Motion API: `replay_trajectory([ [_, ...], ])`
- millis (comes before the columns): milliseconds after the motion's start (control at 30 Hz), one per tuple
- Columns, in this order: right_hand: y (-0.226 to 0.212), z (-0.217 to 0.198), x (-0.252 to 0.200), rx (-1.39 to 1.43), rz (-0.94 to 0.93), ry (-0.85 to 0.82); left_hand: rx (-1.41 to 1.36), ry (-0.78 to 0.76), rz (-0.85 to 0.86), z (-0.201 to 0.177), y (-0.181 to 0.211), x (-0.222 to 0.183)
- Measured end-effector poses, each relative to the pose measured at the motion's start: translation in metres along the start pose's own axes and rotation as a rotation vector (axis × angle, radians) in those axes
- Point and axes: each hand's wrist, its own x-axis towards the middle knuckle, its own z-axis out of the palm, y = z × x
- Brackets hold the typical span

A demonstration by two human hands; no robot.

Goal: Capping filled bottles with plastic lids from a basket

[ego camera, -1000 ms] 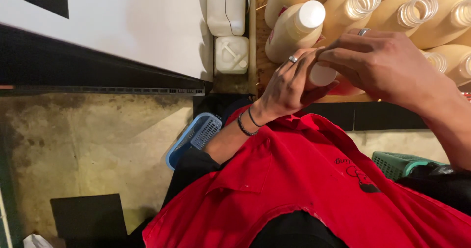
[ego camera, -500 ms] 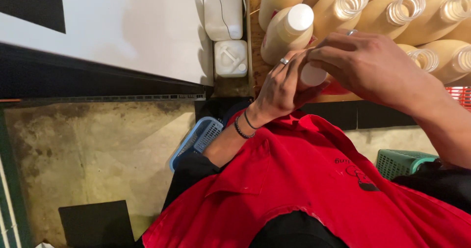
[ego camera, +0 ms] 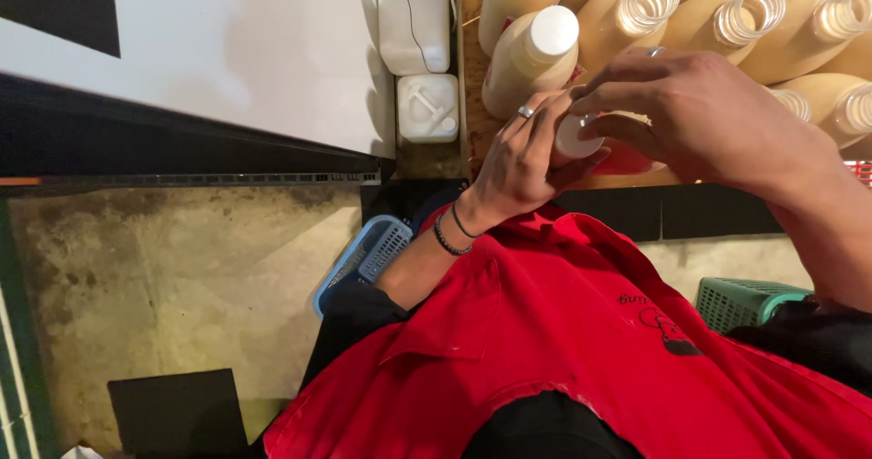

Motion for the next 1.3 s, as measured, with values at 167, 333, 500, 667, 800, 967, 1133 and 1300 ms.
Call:
replay_trajectory([
  [167,0.005,0.01,0.002,-0.058,-0.025,0.036,0.006,0.027,0.004,0.001,0.001,0.002],
  [333,0.009,0.023,0.005,-0.063,-0.016,0.096,0.066,0.049,0.008,0.005,-0.002,-0.003],
  [500,-0.01,0.027,-0.007,-0.381,-0.042,0.231,0.055,0.012,0.006,-0.002,0.004,-0.002],
  [667,-0.037,0.055,-0.051,-0.38,0.028,0.438,0.203,0.164,0.178,-0.016,0.046,-0.002],
  [800,-0.06,0.071,-0.09,-0.085,0.104,0.617,0.163,0.211,0.379,-0.011,0.075,0.002],
  [967,-0.05,0.129,-0.17,0.056,0.574,0.362,0.012,-0.001,0.457,0.024,0.086,0.003],
  [1133,-0.053,0.177,-0.22,-0.433,0.984,0.009,-0.104,-0.307,0.508,0.068,0.096,0.015],
  [1300,-0.081,0.118,-0.214,-0.211,0.917,0.805,-0.149,-0.516,0.485,0.112,0.103,0.016],
])
